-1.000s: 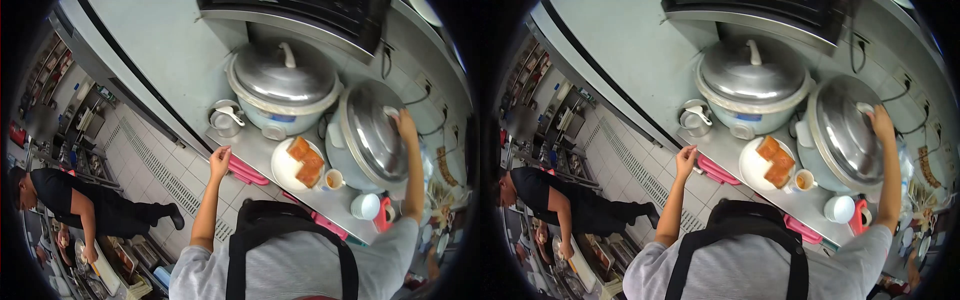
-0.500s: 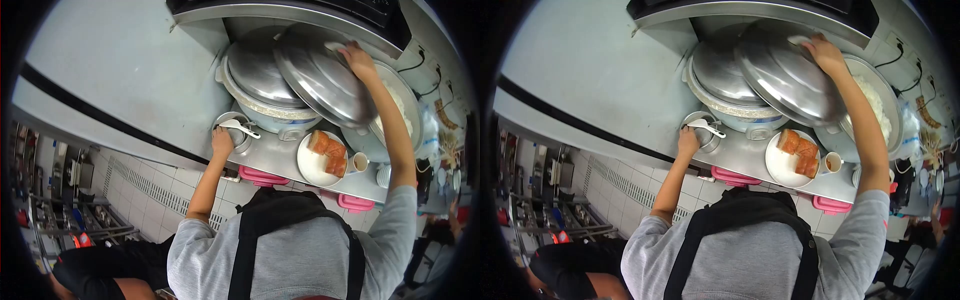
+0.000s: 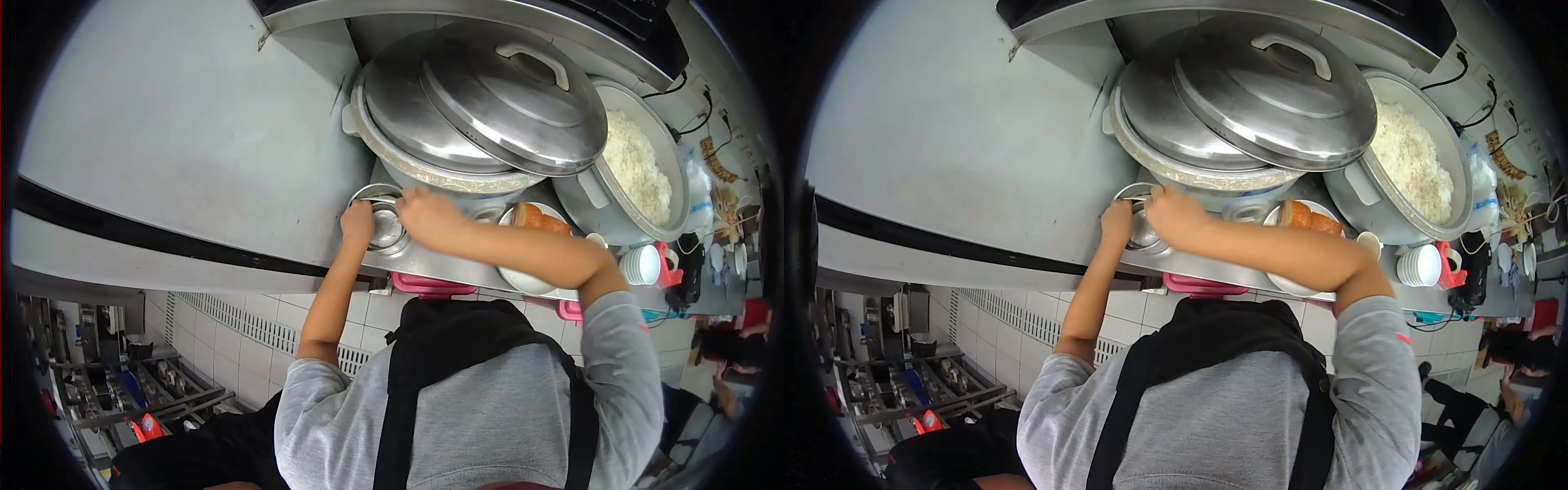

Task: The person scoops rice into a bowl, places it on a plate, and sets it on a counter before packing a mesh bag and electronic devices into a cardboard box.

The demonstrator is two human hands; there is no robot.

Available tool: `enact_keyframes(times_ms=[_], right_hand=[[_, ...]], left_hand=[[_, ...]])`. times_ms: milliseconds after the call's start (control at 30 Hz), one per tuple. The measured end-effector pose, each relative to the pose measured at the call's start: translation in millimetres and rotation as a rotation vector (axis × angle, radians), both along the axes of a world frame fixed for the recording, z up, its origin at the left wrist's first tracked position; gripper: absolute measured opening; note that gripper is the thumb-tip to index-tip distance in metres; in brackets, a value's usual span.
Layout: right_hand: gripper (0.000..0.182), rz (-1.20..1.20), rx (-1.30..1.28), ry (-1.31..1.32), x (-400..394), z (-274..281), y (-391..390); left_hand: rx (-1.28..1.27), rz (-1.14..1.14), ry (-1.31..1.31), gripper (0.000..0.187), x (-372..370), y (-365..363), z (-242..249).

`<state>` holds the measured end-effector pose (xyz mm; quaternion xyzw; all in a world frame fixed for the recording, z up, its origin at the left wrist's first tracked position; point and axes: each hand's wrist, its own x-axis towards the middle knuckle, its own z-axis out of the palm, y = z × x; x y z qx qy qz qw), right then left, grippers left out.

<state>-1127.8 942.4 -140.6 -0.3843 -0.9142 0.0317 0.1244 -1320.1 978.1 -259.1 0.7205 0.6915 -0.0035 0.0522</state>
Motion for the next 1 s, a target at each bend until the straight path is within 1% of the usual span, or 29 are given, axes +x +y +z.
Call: enact_keyframes(times_ms=[67,100,133,167,200,233,267,300,333,367,400,433,467,500,533,600,633,700,733,767,800,833,867,900,933,967,1000], right_hand=[[0.020,-0.161,0.132,-0.179,-18.5,-53.0,2.3],[0.020,-0.154,0.128,-0.182,-19.8,-71.5,6.4],[0.019,-0.165,0.097,-0.204,-20.5,-81.0,12.8],[0.020,-0.177,0.066,-0.224,-19.3,-90.7,17.8],[0.020,-0.174,0.061,-0.222,-16.4,-91.5,16.0],[0.021,-0.188,-0.012,-0.196,-12.6,-92.4,14.1],[0.022,-0.204,-0.084,-0.170,-9.9,-93.3,13.3],[0.022,-0.206,-0.087,-0.168,-8.2,-87.0,11.3],[0.025,-0.227,-0.193,-0.110,-5.6,-76.9,8.1],[0.027,-0.250,-0.298,-0.051,-3.3,-69.6,5.5],[0.027,-0.257,-0.302,-0.047,-1.5,-67.1,2.8],[0.029,-0.255,-0.326,0.015,-0.5,-65.6,-1.0],[0.030,-0.254,-0.348,0.078,0.2,-63.2,-3.8],[0.030,-0.263,-0.349,0.085,0.4,-58.8,-6.6],[0.030,-0.261,-0.378,0.089,0.5,-53.9,-9.9],[0.030,-0.269,-0.405,0.099,2.0,-47.9,-17.1],[0.029,-0.270,-0.421,0.127,2.4,-46.1,-22.0],[0.029,-0.276,-0.433,0.162,4.3,-42.3,-36.2],[0.030,-0.301,-0.502,0.250,7.8,-41.2,-47.1],[0.030,-0.324,-0.571,0.340,10.9,-41.1,-53.2],[0.030,-0.327,-0.569,0.344,13.8,-47.3,-53.3],[0.031,-0.310,-0.666,0.396,16.1,-57.0,-52.8],[0.031,-0.293,-0.767,0.450,17.4,-66.1,-54.6],[0.032,-0.309,-0.880,0.486,17.2,-60.0,-51.9],[0.032,-0.313,-0.880,0.490,14.3,-72.4,-51.2],[0.030,-0.293,-0.832,0.547,10.4,-93.8,-48.3],[0.029,-0.271,-0.784,0.602,7.8,-93.0,-47.2]], left_hand=[[0.109,0.032,-0.096,0.012,-4.5,1.1,-3.7],[0.129,0.045,-0.120,0.011,-4.4,-1.6,-1.4],[0.129,0.050,-0.118,0.011,-6.7,-1.2,-3.1],[0.157,0.079,-0.170,0.010,-8.9,-1.6,-4.5],[0.179,0.107,-0.220,0.011,-10.2,-5.1,-3.7],[0.176,0.107,-0.216,0.011,-12.5,-7.5,-2.4],[0.177,0.079,-0.272,0.012,-14.9,-8.8,-0.6],[0.176,0.050,-0.330,0.014,-15.7,-11.2,4.2],[0.171,0.046,-0.328,0.014,-16.1,-14.4,8.9],[0.131,0.025,-0.409,0.017,-16.8,-17.0,13.9],[0.091,0.003,-0.488,0.020,-18.1,-18.7,16.3],[0.086,-0.005,-0.484,0.020,-21.0,-19.9,14.9],[0.052,0.047,-0.578,0.021,-24.0,-19.6,13.2],[0.017,0.098,-0.671,0.022,-25.5,-19.7,12.6],[0.012,0.088,-0.665,0.022,-19.7,-22.8,30.7],[-0.136,0.456,-0.845,0.025,-8.8,-28.4,64.1],[-0.137,0.446,-0.841,0.025,-10.9,-28.4,58.7],[0.149,0.311,-0.557,0.033,-18.7,-29.4,42.4],[0.150,0.303,-0.553,0.033,-17.4,-33.2,43.6],[0.210,0.324,-0.567,0.036,-14.2,-38.0,44.3],[0.271,0.347,-0.582,0.039,-9.9,-41.4,44.9],[0.271,0.343,-0.582,0.039,-6.4,-43.2,40.2],[0.322,0.267,-0.639,0.041,-4.1,-45.8,32.2],[0.372,0.190,-0.696,0.043,-0.9,-49.9,27.0],[0.369,0.185,-0.695,0.043,5.9,-54.9,25.9],[0.407,0.054,-0.739,0.044,14.4,-60.1,24.7],[0.443,-0.077,-0.782,0.046,21.6,-64.2,24.3]])
